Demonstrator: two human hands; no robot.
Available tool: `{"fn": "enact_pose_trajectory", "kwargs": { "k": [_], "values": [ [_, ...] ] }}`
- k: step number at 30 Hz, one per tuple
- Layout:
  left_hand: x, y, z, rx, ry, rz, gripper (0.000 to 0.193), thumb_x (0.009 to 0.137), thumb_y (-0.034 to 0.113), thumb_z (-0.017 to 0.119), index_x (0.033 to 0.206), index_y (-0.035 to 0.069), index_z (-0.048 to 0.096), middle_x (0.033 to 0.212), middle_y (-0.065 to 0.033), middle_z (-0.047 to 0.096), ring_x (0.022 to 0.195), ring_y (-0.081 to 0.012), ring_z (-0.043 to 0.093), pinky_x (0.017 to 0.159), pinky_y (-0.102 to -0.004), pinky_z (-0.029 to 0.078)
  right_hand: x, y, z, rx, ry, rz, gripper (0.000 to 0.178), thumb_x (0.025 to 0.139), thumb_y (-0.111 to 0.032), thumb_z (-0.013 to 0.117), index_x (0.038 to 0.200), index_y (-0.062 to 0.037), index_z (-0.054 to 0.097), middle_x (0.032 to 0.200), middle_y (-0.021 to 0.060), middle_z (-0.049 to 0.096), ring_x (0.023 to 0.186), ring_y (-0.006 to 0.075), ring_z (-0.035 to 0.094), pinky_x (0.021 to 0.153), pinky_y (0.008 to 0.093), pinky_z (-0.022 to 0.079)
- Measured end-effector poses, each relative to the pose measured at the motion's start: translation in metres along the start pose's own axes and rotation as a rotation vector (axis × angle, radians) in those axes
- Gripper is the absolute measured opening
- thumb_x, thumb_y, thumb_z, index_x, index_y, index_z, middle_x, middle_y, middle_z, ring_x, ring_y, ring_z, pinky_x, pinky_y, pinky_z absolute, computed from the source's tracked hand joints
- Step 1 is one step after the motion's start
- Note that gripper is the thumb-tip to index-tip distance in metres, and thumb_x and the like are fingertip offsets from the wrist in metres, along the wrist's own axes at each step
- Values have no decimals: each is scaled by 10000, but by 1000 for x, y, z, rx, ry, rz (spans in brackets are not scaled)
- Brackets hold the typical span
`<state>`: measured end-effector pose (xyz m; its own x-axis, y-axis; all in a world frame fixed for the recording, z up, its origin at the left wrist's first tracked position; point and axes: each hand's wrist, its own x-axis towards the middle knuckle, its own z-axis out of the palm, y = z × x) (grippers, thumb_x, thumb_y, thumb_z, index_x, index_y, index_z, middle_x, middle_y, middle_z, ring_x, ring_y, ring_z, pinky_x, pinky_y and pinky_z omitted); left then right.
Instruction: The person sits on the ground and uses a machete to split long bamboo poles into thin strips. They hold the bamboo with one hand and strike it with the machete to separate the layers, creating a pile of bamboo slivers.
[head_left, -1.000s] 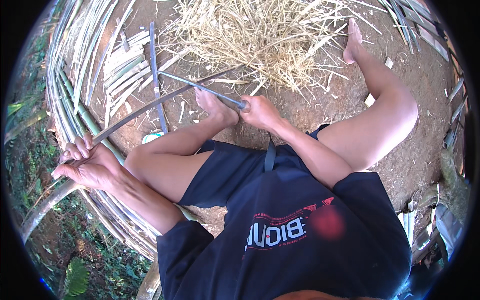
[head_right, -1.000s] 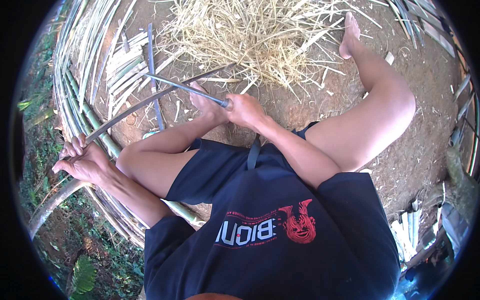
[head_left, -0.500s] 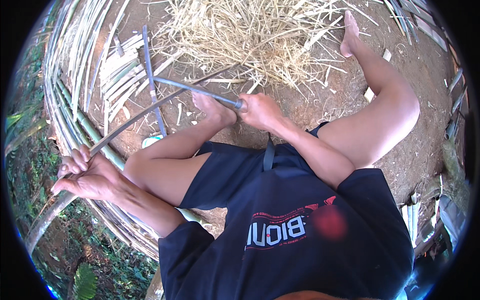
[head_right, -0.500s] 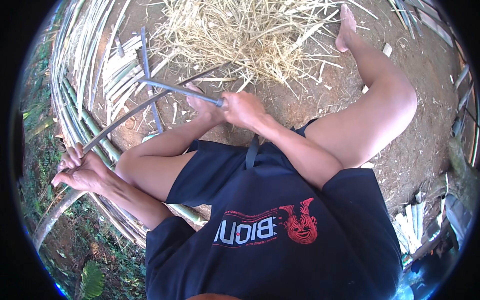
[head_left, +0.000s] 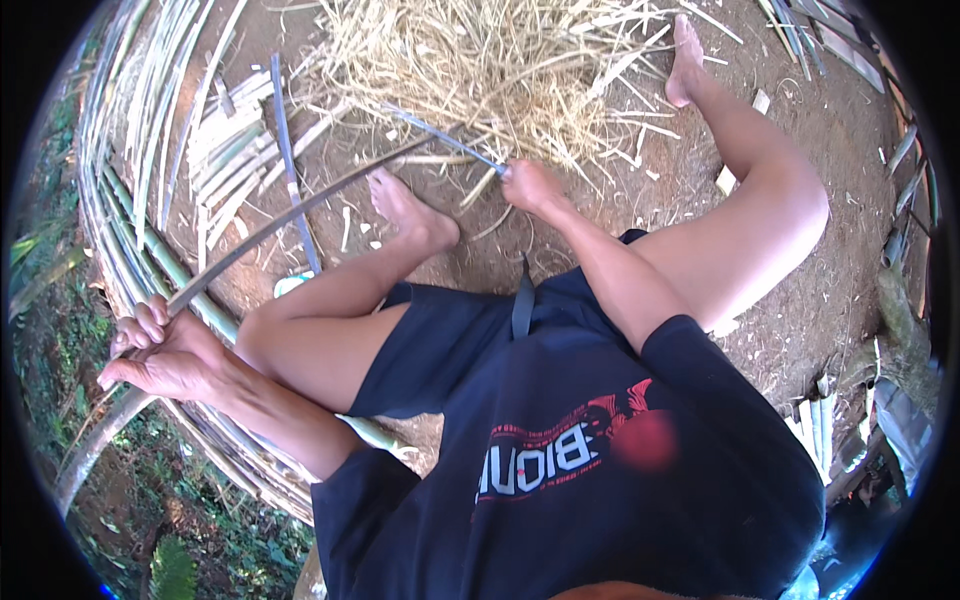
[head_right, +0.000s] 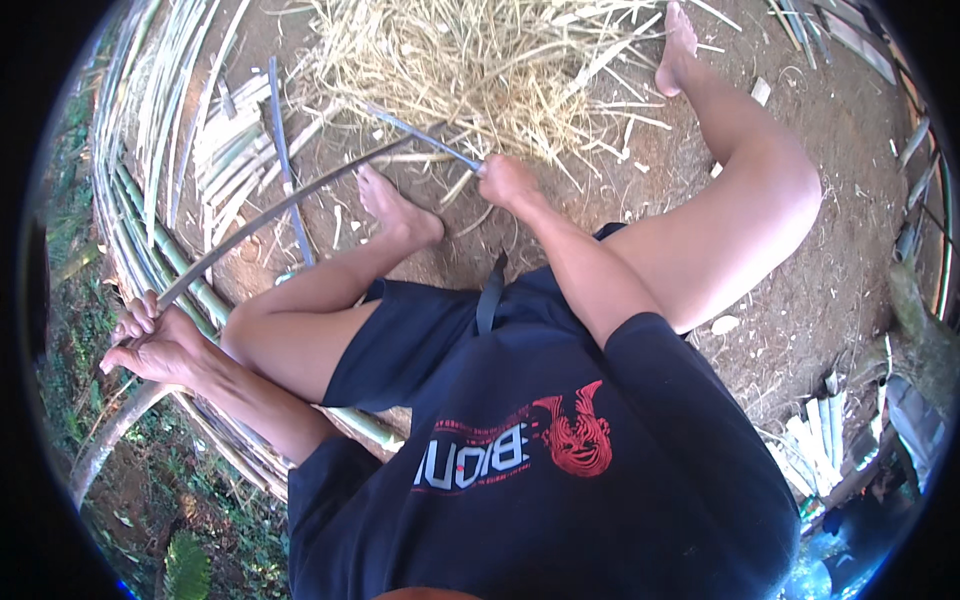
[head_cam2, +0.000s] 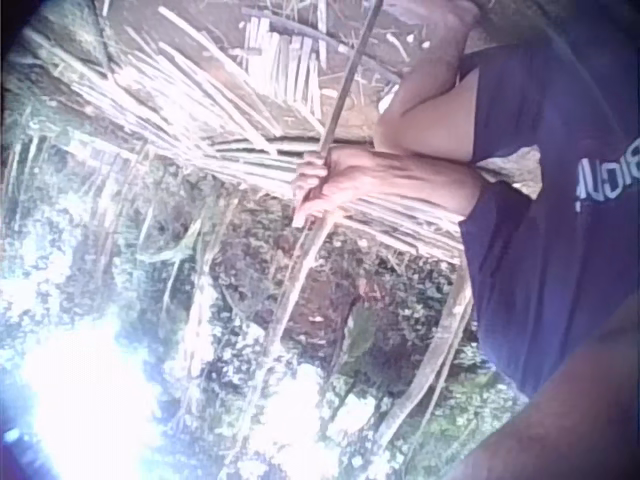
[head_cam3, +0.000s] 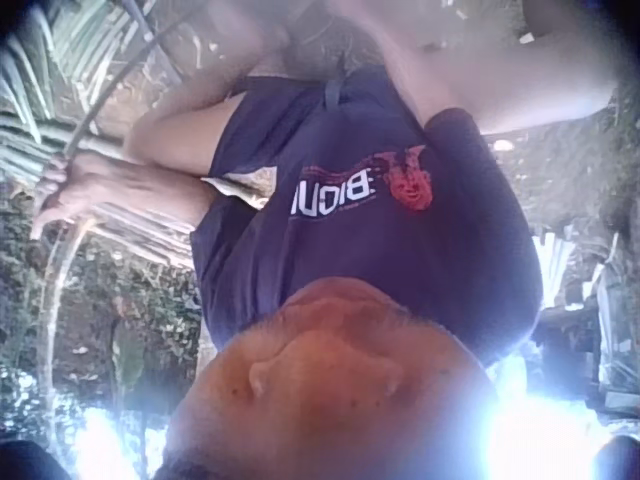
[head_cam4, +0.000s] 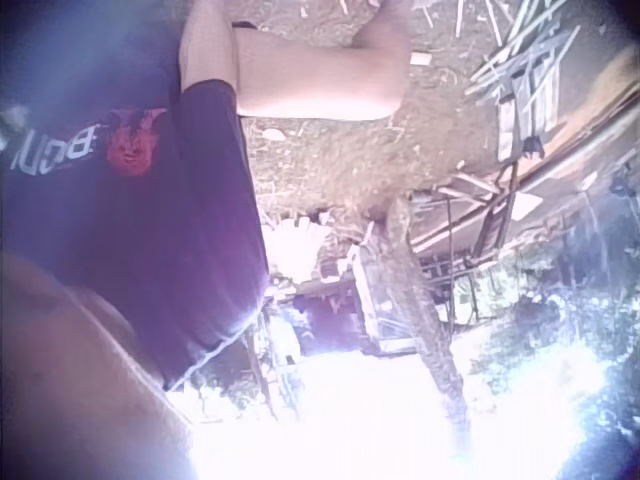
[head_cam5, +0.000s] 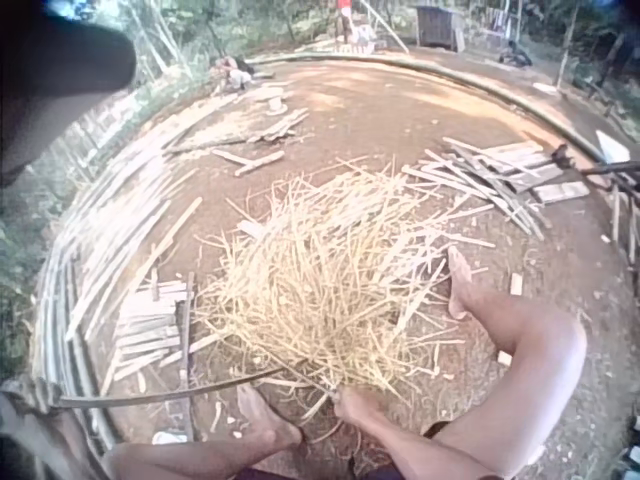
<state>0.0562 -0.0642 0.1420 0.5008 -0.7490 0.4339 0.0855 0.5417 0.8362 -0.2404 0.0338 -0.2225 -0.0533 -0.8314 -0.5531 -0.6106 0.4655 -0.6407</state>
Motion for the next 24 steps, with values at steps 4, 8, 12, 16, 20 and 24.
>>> {"fn": "enact_pose_trajectory", "kwargs": {
  "k": [4, 8, 12, 16, 20, 24],
  "values": [
    [4, 3, -13, 26, -2, 32, 606, 916, 668, 491, 602, 153, 439, 554, 35, 355, 478, -130, 359, 460, -284, 328, -26, -48, -31, -99, -166, -22, 200, 943, -133, 499, 984, -21, 661, 640, 59, 568, 504, 95, 503, 375, 280, 377],
    [-2, 2, -7, 24, 30, 41, 578, 946, 627, 476, 617, 152, 486, 559, 40, 370, 483, -120, 371, 461, -259, 334, -17, -10, 3, -28, -91, -9, 189, 934, -121, 512, 983, -21, 666, 723, 116, 645, 566, 136, 584, 434, 295, 448],
    [6, -1, -13, 26, 19, 24, 599, 928, 659, 479, 614, 149, 479, 559, 38, 362, 489, -124, 360, 489, -278, 336, -1, -20, -36, -87, -158, 132, 190, 970, -166, 505, 1029, -53, 646, 733, 92, 590, 552, 134, 513, 460, 287, 438],
    [14, -8, -19, 44, 33, 29, 614, 920, 676, 481, 606, 149, 464, 574, 27, 361, 510, -136, 356, 507, -290, 331, -9, -9, -18, -109, -126, 112, 179, 981, -190, 505, 1040, -72, 625, 717, 28, 526, 534, 99, 432, 460, 289, 418],
    [22, -10, -38, 118, 95, -7, 628, 888, 714, 503, 653, 137, 421, 606, 7, 358, 547, -164, 369, 531, -308, 340, -1, 9, -32, -99, -173, 233, 136, 942, -165, 541, 997, -70, 621, 693, 18, 507, 546, 107, 453, 493, 299, 434],
    [19, -8, -28, 80, 166, 32, 616, 925, 704, 424, 673, 142, 426, 567, 10, 340, 490, -153, 351, 486, -314, 330, -20, -46, -43, 111, -276, 180, 118, 923, -164, 540, 886, -71, 603, 659, 6, 468, 546, 103, 438, 486, 287, 421]
  ]
}}
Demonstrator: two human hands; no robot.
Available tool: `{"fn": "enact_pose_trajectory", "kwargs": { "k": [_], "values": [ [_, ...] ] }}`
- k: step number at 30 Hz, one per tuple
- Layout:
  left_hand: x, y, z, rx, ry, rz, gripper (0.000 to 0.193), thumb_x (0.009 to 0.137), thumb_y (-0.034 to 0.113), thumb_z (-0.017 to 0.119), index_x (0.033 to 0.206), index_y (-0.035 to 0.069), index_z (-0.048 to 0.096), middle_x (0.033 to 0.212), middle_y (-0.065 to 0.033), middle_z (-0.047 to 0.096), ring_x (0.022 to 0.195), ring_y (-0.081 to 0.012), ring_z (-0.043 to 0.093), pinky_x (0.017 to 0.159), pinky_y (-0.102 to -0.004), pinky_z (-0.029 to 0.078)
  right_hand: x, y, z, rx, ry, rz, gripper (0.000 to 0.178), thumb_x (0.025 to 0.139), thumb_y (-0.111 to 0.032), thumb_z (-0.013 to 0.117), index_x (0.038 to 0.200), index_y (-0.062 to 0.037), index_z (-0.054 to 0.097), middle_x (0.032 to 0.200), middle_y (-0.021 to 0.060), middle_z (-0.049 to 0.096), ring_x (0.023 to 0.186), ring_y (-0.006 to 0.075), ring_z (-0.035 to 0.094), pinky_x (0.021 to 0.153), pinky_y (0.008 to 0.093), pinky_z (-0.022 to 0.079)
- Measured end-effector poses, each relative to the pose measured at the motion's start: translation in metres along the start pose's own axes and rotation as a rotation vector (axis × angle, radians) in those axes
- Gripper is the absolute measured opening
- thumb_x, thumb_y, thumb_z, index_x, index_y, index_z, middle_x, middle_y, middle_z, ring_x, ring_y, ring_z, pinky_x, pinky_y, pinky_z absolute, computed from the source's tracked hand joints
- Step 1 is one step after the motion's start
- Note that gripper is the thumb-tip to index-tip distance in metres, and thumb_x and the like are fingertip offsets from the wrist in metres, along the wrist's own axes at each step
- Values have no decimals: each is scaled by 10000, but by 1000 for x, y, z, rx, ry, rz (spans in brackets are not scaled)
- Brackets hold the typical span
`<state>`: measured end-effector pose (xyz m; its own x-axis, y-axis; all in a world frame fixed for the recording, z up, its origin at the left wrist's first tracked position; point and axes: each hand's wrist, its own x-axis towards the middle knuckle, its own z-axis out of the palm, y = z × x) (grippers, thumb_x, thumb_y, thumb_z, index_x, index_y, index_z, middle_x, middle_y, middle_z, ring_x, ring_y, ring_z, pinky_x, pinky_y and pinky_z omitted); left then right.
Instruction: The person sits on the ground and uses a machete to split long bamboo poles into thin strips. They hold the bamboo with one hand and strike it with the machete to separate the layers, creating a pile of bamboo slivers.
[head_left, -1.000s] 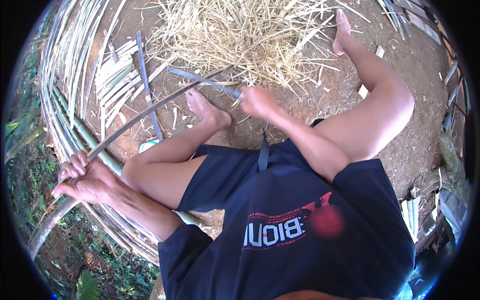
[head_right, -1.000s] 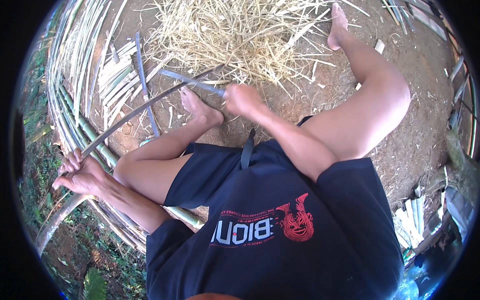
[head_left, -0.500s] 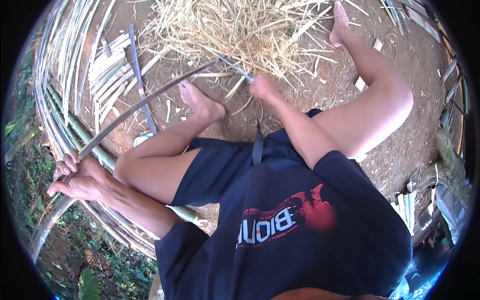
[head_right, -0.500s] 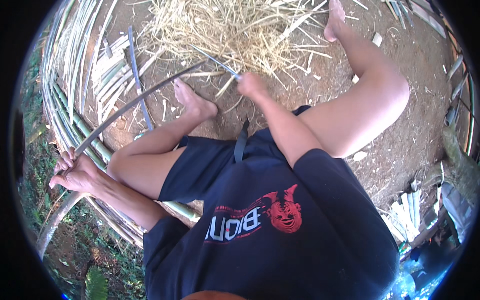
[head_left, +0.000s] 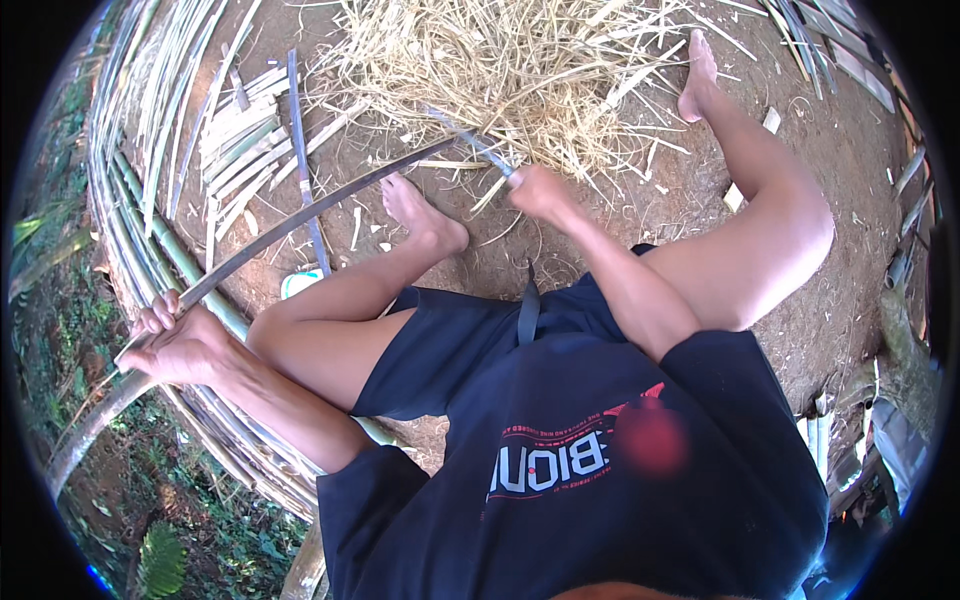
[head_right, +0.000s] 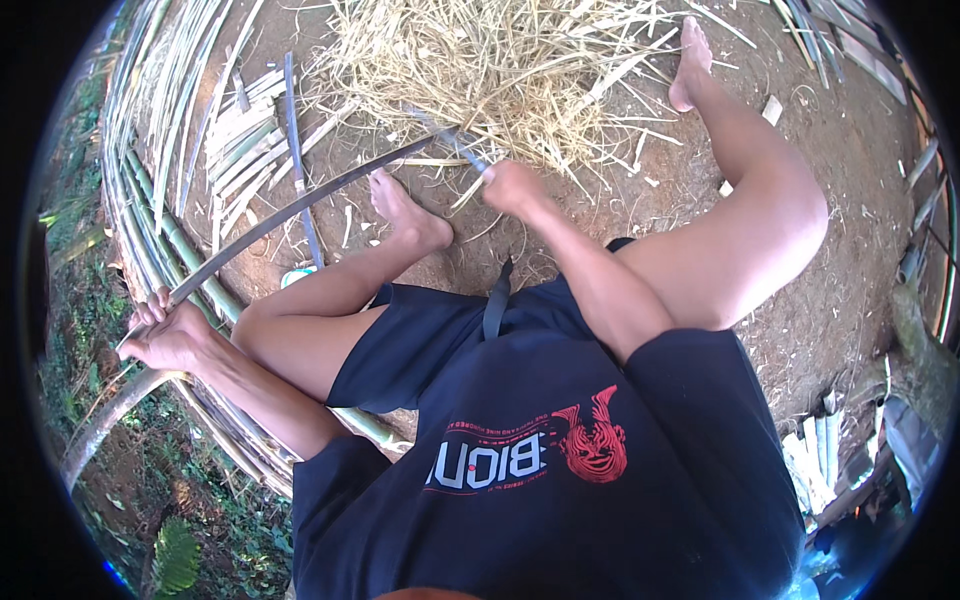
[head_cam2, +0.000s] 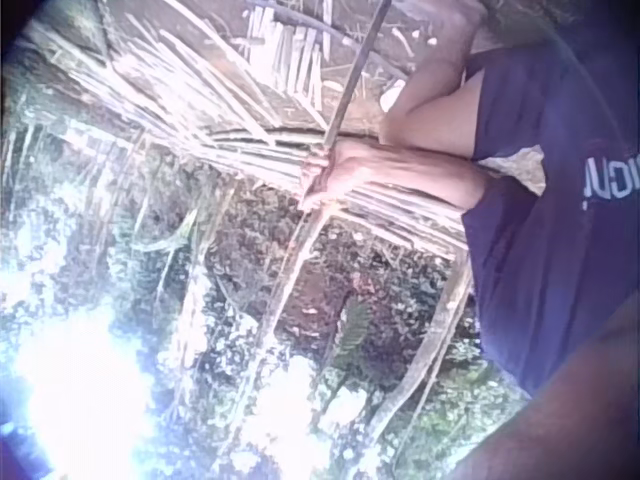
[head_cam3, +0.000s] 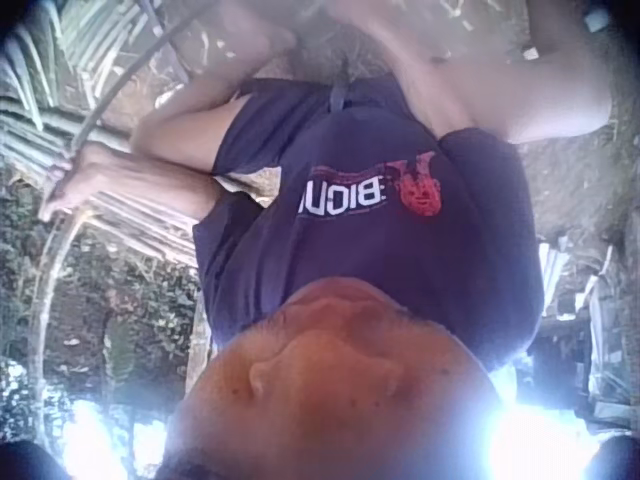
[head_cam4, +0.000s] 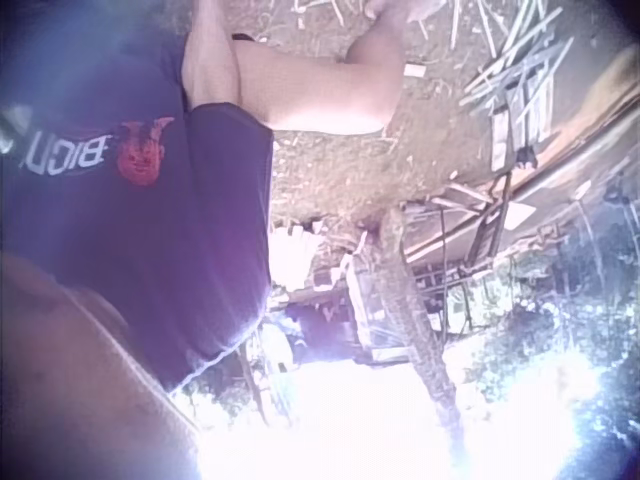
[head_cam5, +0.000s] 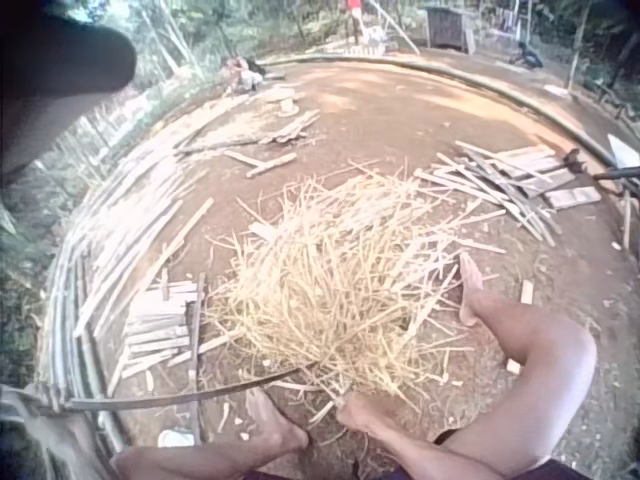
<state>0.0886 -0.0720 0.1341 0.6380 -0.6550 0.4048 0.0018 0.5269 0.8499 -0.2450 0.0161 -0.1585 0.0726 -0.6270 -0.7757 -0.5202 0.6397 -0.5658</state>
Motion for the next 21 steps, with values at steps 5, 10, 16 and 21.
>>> {"fn": "enact_pose_trajectory", "kwargs": {
  "k": [5, 10, 16, 21],
  "values": [
    [-26, 14, 22, -212, -25, -55, 594, 960, 667, 363, 667, 157, 449, 491, 33, 287, 370, -109, 250, 344, -269, 239, -69, -55, 39, -13, 147, -711, 219, 759, -77, 622, 973, -68, 670, 677, 156, 659, 592, 308, 669, 594, 429, 573],
    [-24, 21, 17, -211, -124, -60, 585, 961, 662, 357, 670, 163, 448, 496, 27, 296, 374, -109, 260, 337, -265, 240, -40, -25, 36, 34, 138, -449, 163, 874, -164, 588, 979, -62, 658, 689, 146, 675, 597, 294, 679, 580, 432, 556],
    [-25, 21, 17, -207, -127, -43, 555, 968, 642, 362, 673, 178, 438, 513, 21, 303, 381, -106, 255, 342, -264, 234, -46, -20, 44, -174, 343, -649, 166, 904, -92, 508, 962, -7, 638, 615, 132, 630, 494, 208, 614, 484, 368, 529],
    [-23, 20, 29, -190, -5, -59, 547, 963, 638, 382, 664, 184, 438, 514, 32, 267, 387, -109, 227, 360, -270, 218, -3, 11, 39, -4, 178, -315, 278, 923, -108, 501, 1136, 11, 633, 608, 87, 597, 441, 159, 536, 396, 308, 465]
  ]
}}
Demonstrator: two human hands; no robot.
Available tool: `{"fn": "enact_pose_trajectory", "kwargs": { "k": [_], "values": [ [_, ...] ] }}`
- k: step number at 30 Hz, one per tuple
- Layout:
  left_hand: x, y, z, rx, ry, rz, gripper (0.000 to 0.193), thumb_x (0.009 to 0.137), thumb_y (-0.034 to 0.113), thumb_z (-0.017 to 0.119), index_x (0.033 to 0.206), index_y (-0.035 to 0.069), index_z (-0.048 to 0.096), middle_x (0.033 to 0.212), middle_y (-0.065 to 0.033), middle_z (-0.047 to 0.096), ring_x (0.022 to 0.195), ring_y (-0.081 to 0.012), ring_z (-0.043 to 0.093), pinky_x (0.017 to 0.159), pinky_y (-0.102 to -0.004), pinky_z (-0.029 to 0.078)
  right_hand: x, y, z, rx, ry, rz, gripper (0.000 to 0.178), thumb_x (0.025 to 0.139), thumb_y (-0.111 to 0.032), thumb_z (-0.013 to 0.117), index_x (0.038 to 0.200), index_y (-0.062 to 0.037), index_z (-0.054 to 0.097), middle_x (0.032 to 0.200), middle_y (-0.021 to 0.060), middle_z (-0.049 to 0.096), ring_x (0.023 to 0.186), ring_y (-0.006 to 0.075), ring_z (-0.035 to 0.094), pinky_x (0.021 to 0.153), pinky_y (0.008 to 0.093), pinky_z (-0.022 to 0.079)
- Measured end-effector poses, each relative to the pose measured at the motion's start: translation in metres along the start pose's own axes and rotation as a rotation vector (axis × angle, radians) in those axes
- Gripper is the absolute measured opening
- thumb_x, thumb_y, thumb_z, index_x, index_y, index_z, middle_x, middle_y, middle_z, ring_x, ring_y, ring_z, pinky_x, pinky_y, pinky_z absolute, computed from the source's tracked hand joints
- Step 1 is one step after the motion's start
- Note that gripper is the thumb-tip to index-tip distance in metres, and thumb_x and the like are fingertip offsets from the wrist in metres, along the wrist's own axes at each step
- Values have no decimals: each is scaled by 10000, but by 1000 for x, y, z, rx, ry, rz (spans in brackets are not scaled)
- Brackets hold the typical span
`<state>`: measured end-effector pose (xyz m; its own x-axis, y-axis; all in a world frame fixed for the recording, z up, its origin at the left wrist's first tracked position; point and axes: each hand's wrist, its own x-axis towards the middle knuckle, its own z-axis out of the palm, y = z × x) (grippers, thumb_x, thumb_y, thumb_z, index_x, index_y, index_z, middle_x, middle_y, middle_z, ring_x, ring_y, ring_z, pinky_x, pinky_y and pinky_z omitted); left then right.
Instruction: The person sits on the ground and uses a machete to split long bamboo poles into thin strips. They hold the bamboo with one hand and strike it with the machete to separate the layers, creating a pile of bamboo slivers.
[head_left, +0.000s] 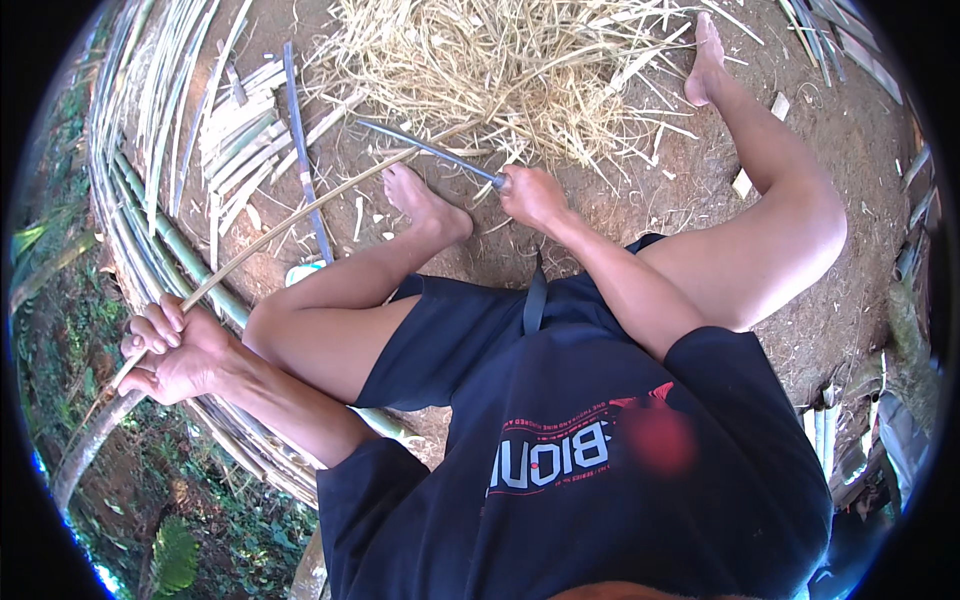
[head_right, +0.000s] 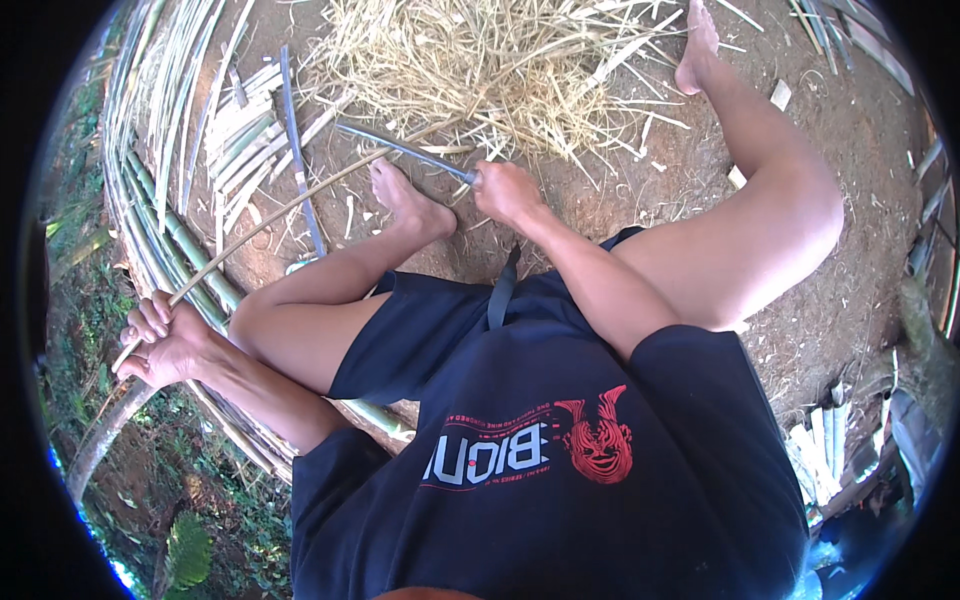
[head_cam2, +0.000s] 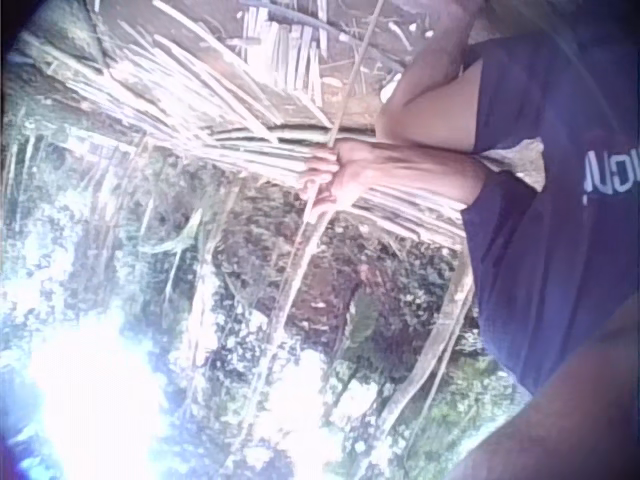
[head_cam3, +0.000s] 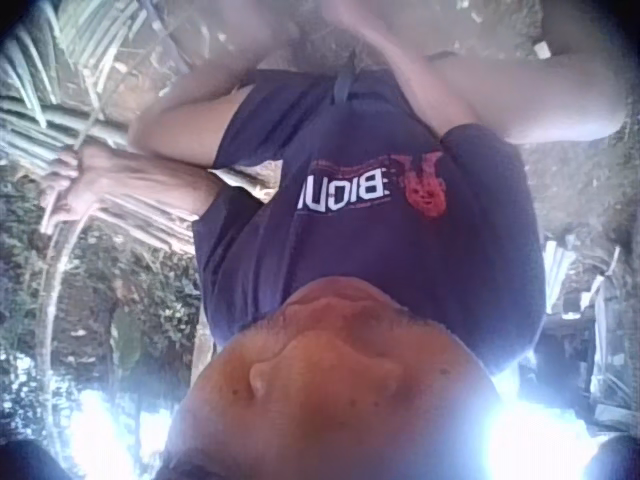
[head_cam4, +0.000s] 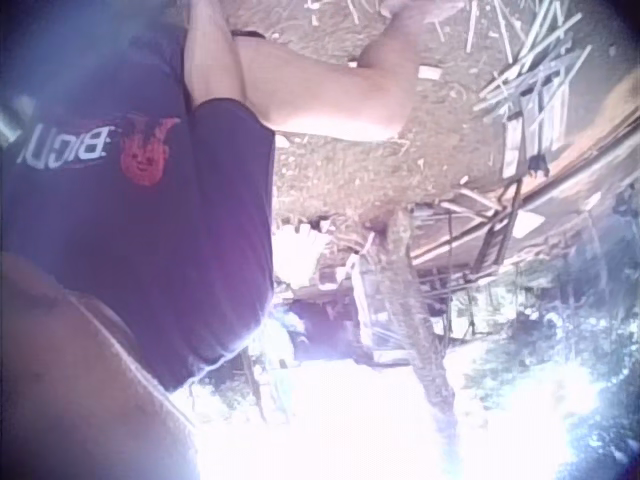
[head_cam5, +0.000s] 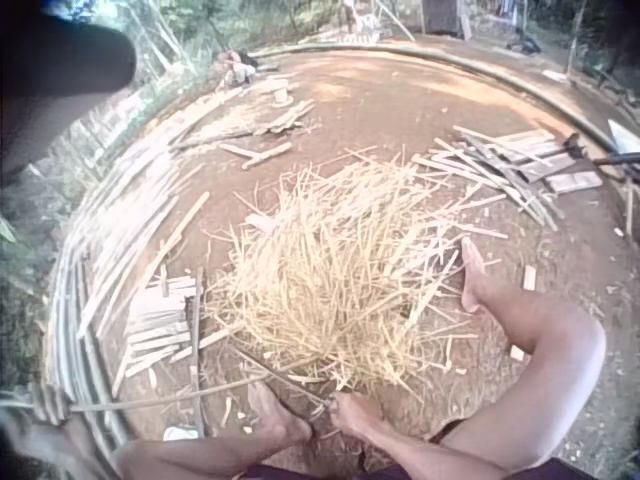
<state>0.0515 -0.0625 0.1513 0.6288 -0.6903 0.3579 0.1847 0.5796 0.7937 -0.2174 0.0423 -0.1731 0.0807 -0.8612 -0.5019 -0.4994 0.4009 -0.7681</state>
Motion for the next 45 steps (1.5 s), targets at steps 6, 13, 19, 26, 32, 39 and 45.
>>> {"fn": "enact_pose_trajectory", "kwargs": {
  "k": [6, 13, 19, 26, 32, 39, 45],
  "values": [
    [-2, -5, -3, 27, -40, 25, 572, 945, 666, 399, 633, 187, 422, 506, 34, 263, 389, -111, 235, 379, -282, 220, -13, -9, 6, -158, 99, -226, 318, 923, -123, 496, 1181, -8, 643, 673, 130, 648, 460, 207, 575, 427, 384, 499],
    [7, -6, -6, 61, -35, 31, 627, 928, 689, 414, 575, 172, 391, 488, 31, 274, 384, -122, 238, 378, -295, 224, 0, 4, -14, -109, -32, 69, 179, 959, -115, 471, 985, -44, 633, 608, 64, 541, 476, 121, 493, 395, 351, 421],
    [7, 6, -7, 40, 7, 0, 647, 917, 687, 438, 527, 174, 375, 485, 38, 274, 381, -126, 256, 372, -287, 222, 33, 59, 2, -192, 51, 135, 185, 941, -146, 517, 1040, -62, 649, 664, 97, 579, 589, 182, 560, 536, 362, 482],
    [18, -17, -18, -34, -78, -38, 643, 921, 677, 433, 533, 164, 416, 482, 28, 301, 379, -132, 284, 370, -297, 244, 10, 57, 18, -147, 178, 93, 218, 924, -159, 541, 1026, 8, 636, 639, 102, 561, 537, 215, 560, 529, 352, 505],
    [16, -22, -13, -45, 25, -27, 580, 957, 639, 377, 622, 166, 396, 484, 26, 300, 371, -124, 267, 365, -285, 222, 25, 56, -31, 77, -136, 447, 166, 855, -141, 594, 968, -36, 655, 687, 111, 615, 612, 227, 625, 595, 408, 531],
    [15, -15, -18, -76, 187, -47, 606, 956, 647, 363, 594, 166, 422, 468, 36, 294, 341, -128, 222, 338, -280, 216, -10, 22, 15, -91, 11, 109, 177, 907, -156, 560, 994, -42, 664, 749, 111, 632, 669, 231, 628, 662, 424, 530],
    [9, -3, -9, -162, 13, -133, 653, 946, 681, 313, 591, 142, 410, 448, 23, 265, 322, -126, 236, 304, -274, 235, 12, 39, -33, -7, -153, 458, 188, 950, -197, 541, 987, -47, 648, 741, 86, 623, 661, 228, 618, 628, 399, 519]
  ]
}}
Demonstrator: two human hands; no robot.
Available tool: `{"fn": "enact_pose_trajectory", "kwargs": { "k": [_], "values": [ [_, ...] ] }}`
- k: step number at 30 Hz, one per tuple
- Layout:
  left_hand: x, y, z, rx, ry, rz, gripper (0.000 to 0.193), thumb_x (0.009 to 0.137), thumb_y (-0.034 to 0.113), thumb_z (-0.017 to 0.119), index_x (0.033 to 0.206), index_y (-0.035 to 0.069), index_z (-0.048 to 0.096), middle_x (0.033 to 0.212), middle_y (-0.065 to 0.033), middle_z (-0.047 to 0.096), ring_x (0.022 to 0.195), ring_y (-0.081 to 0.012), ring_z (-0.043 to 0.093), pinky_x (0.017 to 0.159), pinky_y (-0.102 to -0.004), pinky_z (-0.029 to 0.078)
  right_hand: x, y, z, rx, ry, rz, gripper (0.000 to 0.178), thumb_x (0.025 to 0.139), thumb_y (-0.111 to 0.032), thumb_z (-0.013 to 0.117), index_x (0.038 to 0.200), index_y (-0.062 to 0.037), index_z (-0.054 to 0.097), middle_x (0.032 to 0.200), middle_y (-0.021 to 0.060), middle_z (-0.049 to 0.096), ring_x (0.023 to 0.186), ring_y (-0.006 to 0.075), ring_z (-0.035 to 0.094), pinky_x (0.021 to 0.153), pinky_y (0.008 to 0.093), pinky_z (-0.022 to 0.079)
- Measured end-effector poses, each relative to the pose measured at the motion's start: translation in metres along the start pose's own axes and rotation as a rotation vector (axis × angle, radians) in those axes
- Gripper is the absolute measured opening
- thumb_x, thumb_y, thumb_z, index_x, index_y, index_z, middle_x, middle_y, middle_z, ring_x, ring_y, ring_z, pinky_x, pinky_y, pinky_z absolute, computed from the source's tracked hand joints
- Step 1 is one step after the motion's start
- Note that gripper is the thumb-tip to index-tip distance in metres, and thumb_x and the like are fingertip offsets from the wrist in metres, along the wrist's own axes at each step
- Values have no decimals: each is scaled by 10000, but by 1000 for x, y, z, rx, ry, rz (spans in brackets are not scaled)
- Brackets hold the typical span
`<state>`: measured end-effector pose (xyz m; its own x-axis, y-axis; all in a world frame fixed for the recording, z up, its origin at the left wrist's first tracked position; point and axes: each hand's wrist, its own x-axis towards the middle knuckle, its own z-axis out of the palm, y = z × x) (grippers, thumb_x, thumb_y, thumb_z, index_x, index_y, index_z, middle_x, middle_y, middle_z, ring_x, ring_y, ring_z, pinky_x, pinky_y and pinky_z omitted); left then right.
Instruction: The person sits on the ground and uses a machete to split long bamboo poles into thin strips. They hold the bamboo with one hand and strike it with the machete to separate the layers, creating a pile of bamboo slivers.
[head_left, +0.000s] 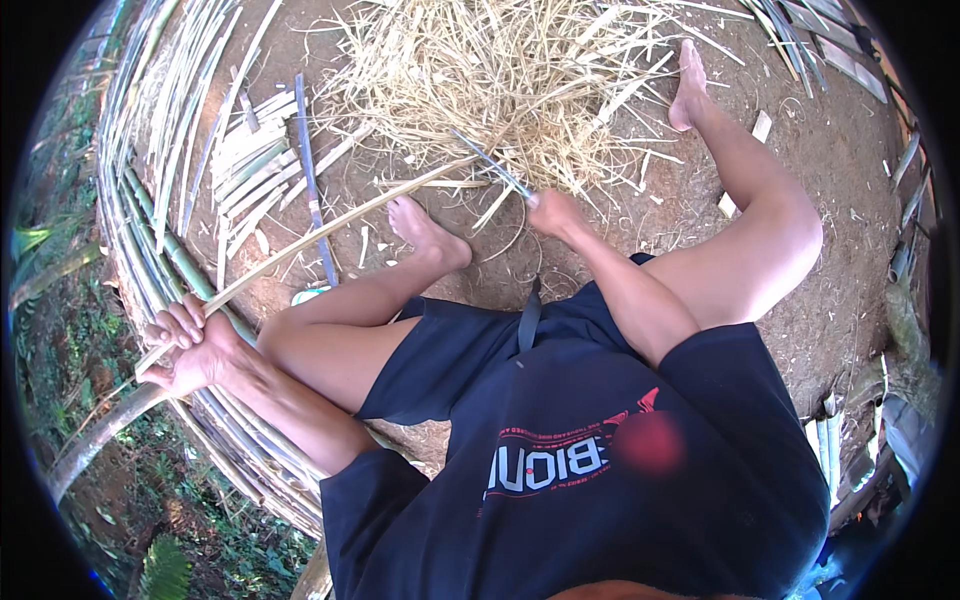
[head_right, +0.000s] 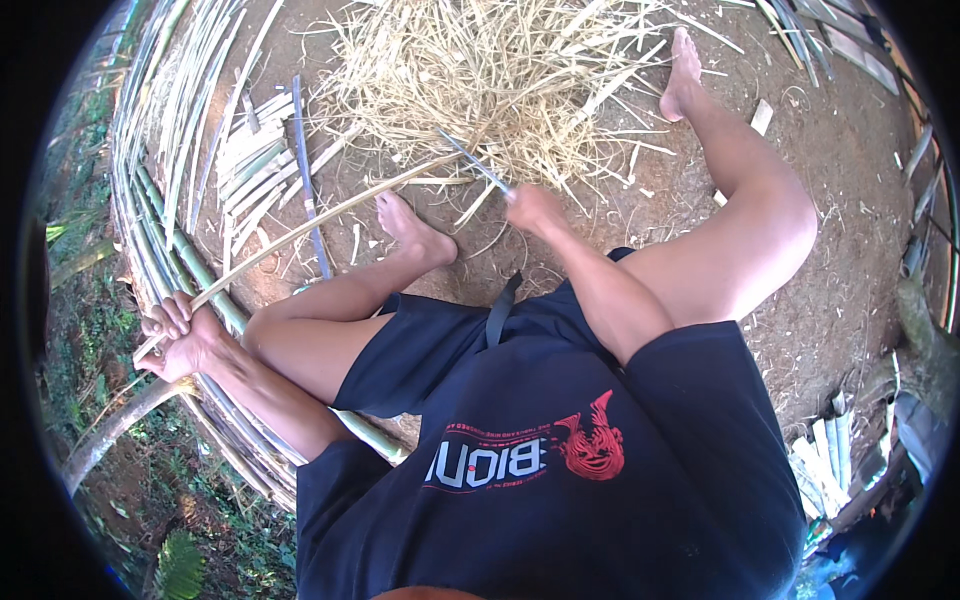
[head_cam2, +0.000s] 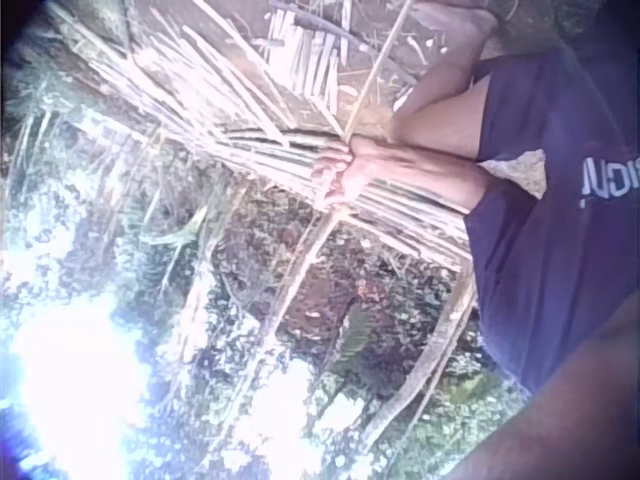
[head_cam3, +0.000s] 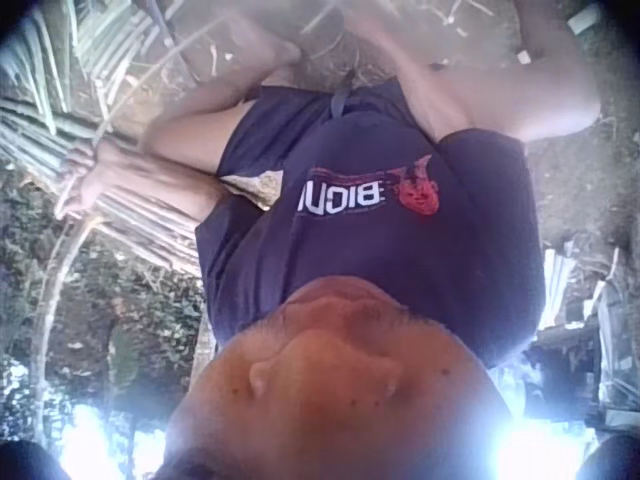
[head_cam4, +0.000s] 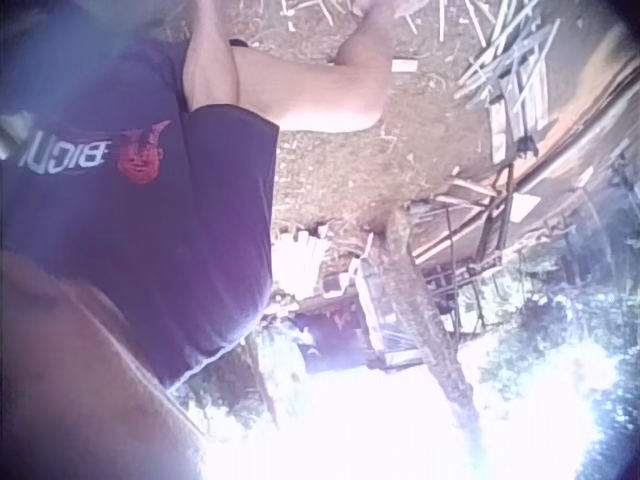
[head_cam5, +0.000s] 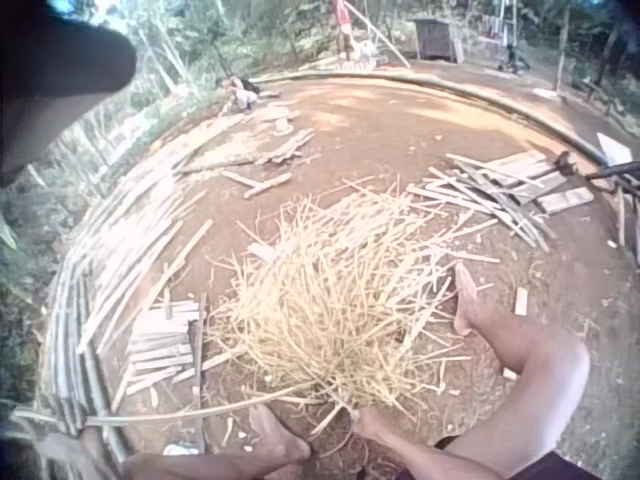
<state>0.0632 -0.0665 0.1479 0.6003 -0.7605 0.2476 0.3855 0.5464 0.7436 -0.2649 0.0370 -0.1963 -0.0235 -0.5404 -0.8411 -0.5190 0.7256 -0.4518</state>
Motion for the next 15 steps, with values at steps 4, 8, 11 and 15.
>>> {"fn": "enact_pose_trajectory", "kwargs": {
  "k": [4, 8, 11, 15],
  "values": [
    [-17, 5, 2, -99, -315, -35, 682, 943, 695, 265, 622, 115, 424, 449, 3, 280, 337, -128, 229, 312, -278, 234, -54, -35, 26, -18, 162, -540, 201, 874, -135, 562, 1022, -47, 665, 839, 134, 701, 690, 264, 689, 637, 431, 577],
    [-15, 5, -5, -91, -408, -51, 680, 943, 685, 260, 642, 102, 439, 449, -4, 289, 352, -129, 252, 324, -278, 253, -49, -41, 52, -33, 87, -570, 186, 852, -110, 588, 1006, -20, 640, 803, 149, 684, 700, 252, 668, 629, 383, 544],
    [-16, 2, 3, -106, -385, -56, 675, 943, 680, 262, 643, 102, 439, 449, -5, 291, 353, -128, 257, 325, -277, 256, 1, -11, 27, 93, -2, -171, 163, 937, -105, 516, 1000, -6, 629, 690, 66, 560, 545, 114, 522, 446, 289, 435],
    [-19, 4, 5, -101, -400, -51, 669, 944, 672, 263, 644, 101, 440, 449, -5, 295, 354, -128, 263, 327, -275, 260, -20, -31, 29, -35, 60, -465, 164, 941, -111, 505, 1003, -16, 624, 657, 72, 549, 509, 125, 513, 447, 305, 464]
  ]
}}
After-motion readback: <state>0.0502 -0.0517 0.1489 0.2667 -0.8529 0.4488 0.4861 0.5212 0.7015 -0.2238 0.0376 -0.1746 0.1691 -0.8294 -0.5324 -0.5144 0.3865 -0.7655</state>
